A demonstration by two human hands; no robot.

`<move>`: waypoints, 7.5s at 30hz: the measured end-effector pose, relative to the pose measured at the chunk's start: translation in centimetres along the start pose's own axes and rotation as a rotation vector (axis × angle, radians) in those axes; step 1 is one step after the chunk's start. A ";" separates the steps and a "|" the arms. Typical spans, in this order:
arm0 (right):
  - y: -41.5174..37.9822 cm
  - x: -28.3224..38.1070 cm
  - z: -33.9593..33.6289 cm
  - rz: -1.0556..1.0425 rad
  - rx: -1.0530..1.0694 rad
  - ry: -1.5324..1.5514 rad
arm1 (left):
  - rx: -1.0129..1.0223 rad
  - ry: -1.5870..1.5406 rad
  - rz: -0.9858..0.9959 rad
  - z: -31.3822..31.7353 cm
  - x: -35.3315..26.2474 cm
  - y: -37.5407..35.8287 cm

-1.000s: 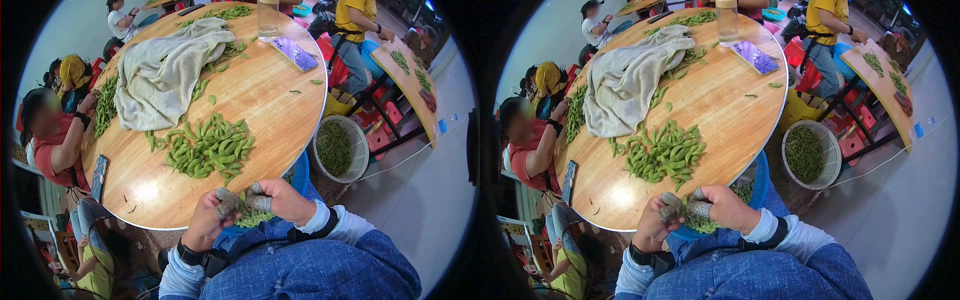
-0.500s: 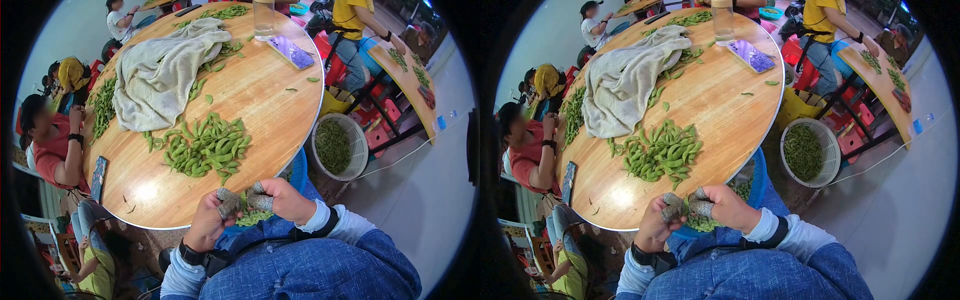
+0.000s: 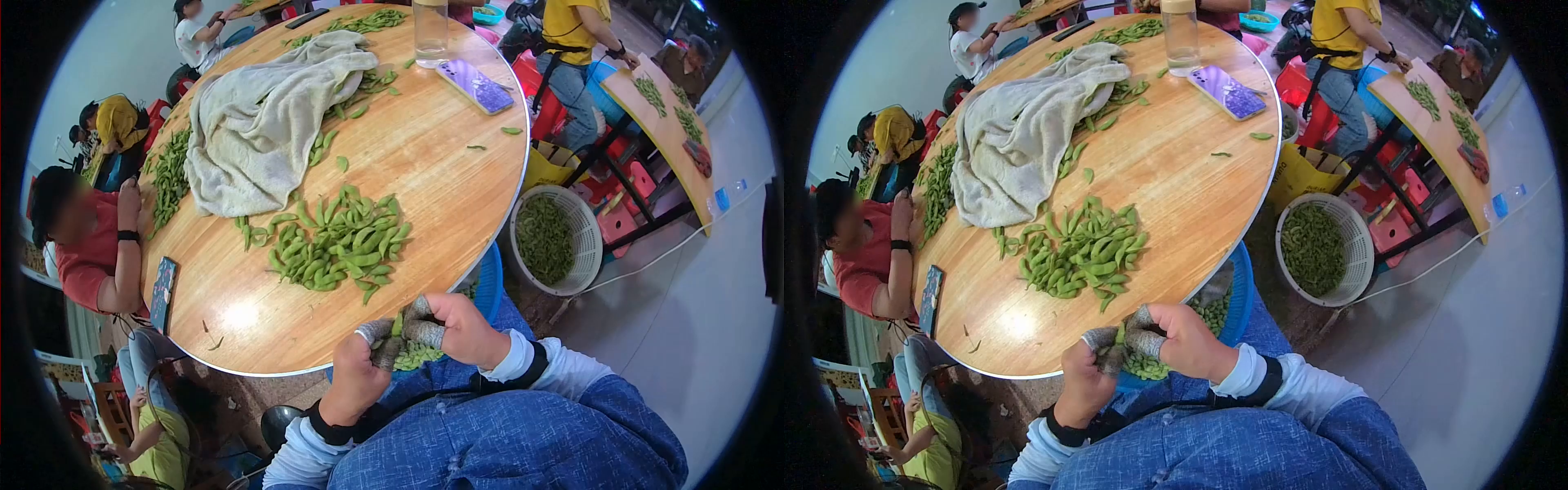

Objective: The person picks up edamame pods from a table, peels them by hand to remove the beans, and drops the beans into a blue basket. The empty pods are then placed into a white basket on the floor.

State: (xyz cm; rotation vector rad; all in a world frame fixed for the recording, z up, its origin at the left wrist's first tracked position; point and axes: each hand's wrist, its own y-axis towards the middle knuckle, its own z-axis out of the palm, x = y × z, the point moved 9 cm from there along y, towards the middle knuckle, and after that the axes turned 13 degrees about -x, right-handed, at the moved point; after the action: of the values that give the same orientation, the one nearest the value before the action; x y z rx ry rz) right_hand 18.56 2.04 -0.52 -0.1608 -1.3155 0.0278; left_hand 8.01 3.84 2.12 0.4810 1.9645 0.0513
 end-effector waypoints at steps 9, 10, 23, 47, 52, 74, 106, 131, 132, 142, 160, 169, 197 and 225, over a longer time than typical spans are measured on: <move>0.0 -0.2 0.4 0.016 0.047 -0.053 | 0.043 -0.016 -0.069 -0.5 0.6 -0.3; 0.0 -0.6 0.5 0.063 0.044 0.014 | 0.030 0.119 0.086 -0.4 -0.7 -0.1; -0.3 0.5 1.3 -0.032 0.128 0.020 | 0.084 -0.600 -0.546 0.9 3.8 -2.0; -1.3 5.1 -4.5 -0.682 -0.165 -0.867 | -0.087 0.271 0.328 -2.8 -0.7 0.3; -0.5 3.0 2.4 -0.775 0.068 -0.952 | -0.034 0.324 0.308 -1.7 0.2 5.0; 1.3 -0.2 -0.2 0.131 -0.040 0.190 | -0.191 -0.869 -0.662 1.2 5.4 0.0; 0.5 -1.4 -1.0 0.143 -0.023 0.035 | -0.050 -0.069 -0.106 -0.2 0.3 0.9; 0.3 -0.8 -0.4 -0.052 -0.053 -0.052 | 0.002 0.200 0.100 0.0 -1.1 0.4; 0.3 -1.0 -0.4 -0.055 -0.049 -0.051 | -0.014 0.208 0.133 -0.2 -1.4 0.4; -0.2 1.0 0.2 -0.085 0.035 0.032 | -0.024 -0.128 -0.176 -0.1 2.3 -0.6; -0.3 1.2 0.6 -0.108 0.083 0.032 | 0.052 -0.444 -0.373 0.4 2.1 -0.9; -0.8 2.3 0.9 -0.406 -0.012 -0.534 | 0.034 -0.549 -0.591 1.5 4.7 -1.7; 0.1 2.7 -5.9 -0.216 -0.184 -0.248 | -0.088 0.689 0.462 -2.8 -1.1 7.0; 0.7 -0.6 -0.3 0.109 0.046 0.026 | 0.158 -0.464 -0.536 1.6 4.4 0.1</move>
State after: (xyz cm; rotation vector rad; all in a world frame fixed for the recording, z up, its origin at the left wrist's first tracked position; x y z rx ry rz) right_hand 18.77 2.59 -1.28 -0.1929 -1.2778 0.1480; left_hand 7.87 5.21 -2.31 0.0417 1.5843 -0.5134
